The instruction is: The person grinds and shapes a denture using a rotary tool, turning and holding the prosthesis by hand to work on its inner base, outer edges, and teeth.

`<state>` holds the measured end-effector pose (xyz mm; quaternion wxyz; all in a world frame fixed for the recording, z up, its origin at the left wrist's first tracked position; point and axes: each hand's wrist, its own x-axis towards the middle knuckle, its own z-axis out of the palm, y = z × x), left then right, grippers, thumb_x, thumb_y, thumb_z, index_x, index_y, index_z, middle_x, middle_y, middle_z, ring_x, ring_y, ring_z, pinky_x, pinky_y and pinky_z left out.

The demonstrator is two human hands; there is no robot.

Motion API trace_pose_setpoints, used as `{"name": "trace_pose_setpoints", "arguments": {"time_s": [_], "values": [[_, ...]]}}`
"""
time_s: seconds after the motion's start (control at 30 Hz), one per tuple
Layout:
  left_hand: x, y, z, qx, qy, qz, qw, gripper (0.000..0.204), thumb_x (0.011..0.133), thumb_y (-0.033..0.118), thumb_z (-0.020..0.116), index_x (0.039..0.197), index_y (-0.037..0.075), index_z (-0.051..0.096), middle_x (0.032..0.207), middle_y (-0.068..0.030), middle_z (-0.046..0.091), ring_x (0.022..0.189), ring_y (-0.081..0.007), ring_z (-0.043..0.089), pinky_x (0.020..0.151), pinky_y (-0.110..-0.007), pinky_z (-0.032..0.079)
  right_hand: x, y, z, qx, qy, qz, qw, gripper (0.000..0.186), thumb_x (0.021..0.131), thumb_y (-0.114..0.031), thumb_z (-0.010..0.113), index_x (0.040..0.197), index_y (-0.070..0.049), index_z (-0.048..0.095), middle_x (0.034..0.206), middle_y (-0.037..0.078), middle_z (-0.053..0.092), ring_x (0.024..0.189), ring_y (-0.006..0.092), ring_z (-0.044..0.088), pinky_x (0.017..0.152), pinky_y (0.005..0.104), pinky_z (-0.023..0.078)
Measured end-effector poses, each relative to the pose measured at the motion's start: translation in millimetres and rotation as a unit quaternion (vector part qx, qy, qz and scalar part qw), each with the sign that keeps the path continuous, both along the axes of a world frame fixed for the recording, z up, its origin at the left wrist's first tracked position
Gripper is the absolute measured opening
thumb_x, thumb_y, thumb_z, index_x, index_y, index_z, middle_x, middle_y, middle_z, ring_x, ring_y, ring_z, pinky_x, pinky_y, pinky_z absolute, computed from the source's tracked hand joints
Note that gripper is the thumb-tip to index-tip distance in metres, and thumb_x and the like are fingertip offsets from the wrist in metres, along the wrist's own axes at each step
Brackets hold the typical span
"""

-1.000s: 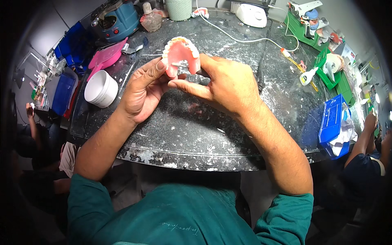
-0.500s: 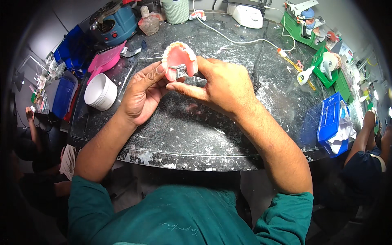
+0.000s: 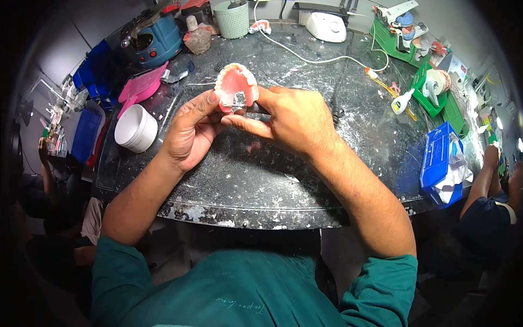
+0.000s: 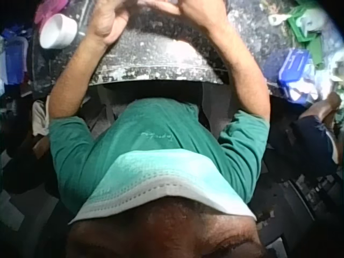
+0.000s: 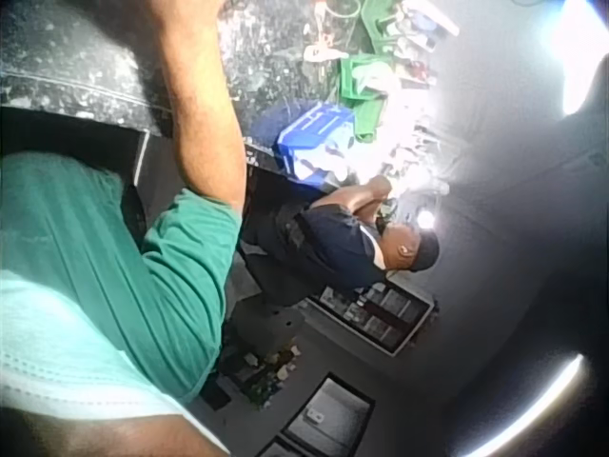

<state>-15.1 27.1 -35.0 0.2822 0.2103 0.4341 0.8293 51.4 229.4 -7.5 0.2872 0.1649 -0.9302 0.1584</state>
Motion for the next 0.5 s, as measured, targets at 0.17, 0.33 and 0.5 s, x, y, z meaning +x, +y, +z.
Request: {"name": "trace_pose_setpoints", "arguments": {"time_s": [0.17,0.33,0.5], "values": [[-1.0,-0.4,-1.7,0.008,-0.002,-0.004,1.000,0.027,0.096,0.024,0.064,0.111,0.002,0.066,0.097,-0.0070,0.070,0.093,-0.0139,0.066,0.089,-0.030,0.051,2.7,-1.0,4.3,0.013,-0.006,-0.002,1.000,0.049,0.081,-0.063,0.066,0.091,-0.016,0.069,0.067,0.009,0.065,0.061,0.0286,0.067,0.055,0.0399,0.054],[-2.7,-0.7,-3.5,0.014,0.007,-0.009,1.000,0.028,0.095,0.024,0.064,0.113,0.001,0.065,0.099,-0.0076,0.070,0.093,-0.0141,0.067,0.091,-0.030,0.051,0.8,-0.9,1.6,0.007,-0.002,-0.010,1.000,0.049,0.081,-0.063,0.065,0.090,-0.016,0.070,0.067,0.009,0.065,0.061,0.0282,0.067,0.054,0.0399,0.054],[0.9,-1.1,1.6,0.003,-0.004,0.001,1.000,0.028,0.095,0.024,0.065,0.112,0.001,0.065,0.098,-0.0072,0.070,0.094,-0.0141,0.066,0.092,-0.030,0.051,2.4,-1.7,4.3,0.025,-0.011,-0.012,1.000,0.049,0.081,-0.064,0.066,0.089,-0.015,0.069,0.067,0.009,0.066,0.061,0.0279,0.067,0.054,0.0397,0.054]]}}
